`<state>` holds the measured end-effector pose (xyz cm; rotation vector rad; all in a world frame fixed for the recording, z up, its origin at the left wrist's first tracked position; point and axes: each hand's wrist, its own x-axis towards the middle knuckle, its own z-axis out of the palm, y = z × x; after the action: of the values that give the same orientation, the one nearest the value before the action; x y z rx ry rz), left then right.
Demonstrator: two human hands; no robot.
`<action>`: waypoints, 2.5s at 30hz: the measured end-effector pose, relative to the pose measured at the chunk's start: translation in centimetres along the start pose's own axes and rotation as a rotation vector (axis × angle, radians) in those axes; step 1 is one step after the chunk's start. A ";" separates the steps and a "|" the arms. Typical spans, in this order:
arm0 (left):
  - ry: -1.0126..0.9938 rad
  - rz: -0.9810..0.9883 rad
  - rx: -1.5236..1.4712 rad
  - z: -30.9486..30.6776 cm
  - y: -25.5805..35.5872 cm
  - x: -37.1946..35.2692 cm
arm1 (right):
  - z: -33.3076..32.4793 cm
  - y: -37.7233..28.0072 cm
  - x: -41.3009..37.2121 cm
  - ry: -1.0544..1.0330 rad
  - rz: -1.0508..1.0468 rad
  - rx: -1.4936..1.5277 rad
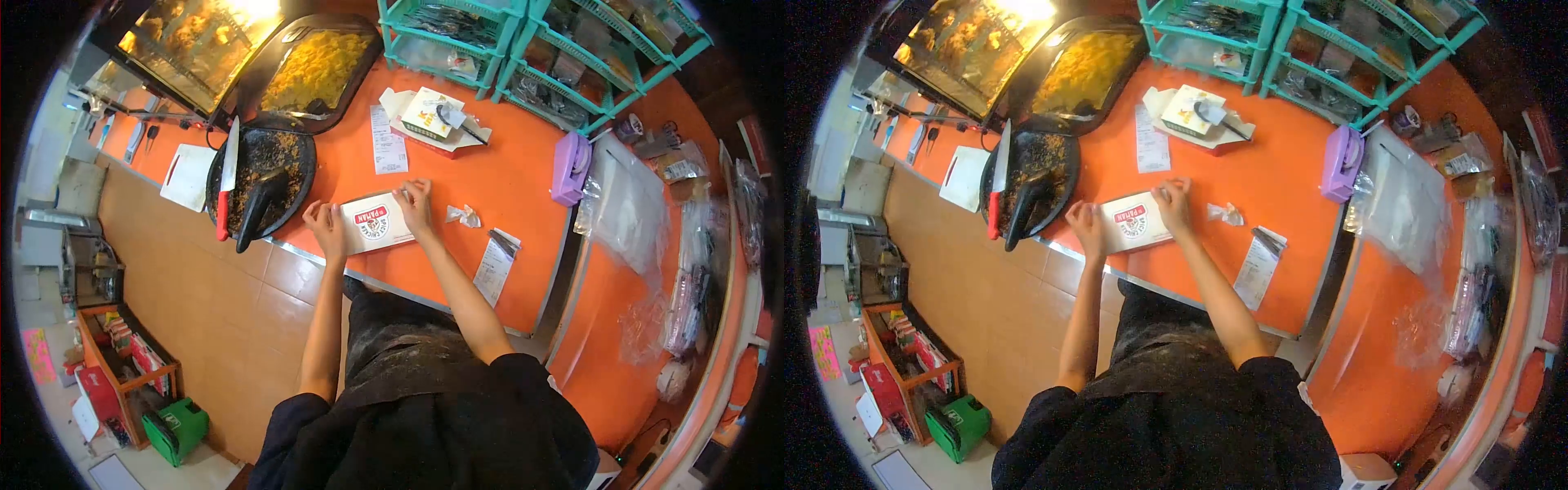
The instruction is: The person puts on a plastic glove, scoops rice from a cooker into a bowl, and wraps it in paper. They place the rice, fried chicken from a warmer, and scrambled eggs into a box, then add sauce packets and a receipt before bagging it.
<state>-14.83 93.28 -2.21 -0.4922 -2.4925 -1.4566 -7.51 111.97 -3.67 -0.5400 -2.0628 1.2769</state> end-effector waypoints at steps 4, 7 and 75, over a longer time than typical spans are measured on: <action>-0.133 -0.200 -0.512 0.0 0.3 0.3 | -1.6 -1.7 -0.6 -0.105 0.214 0.261; -0.228 0.045 0.221 0.7 4.8 -0.5 | -6.6 -4.1 -1.4 -0.286 0.217 -0.227; -0.959 0.406 0.392 1.3 11.9 -2.4 | -58.0 3.8 0.0 0.047 0.303 -0.765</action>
<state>-8.04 99.43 5.85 -1.8020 -2.9188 -0.5865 33.53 150.24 11.46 -1.2393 -2.4588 0.5592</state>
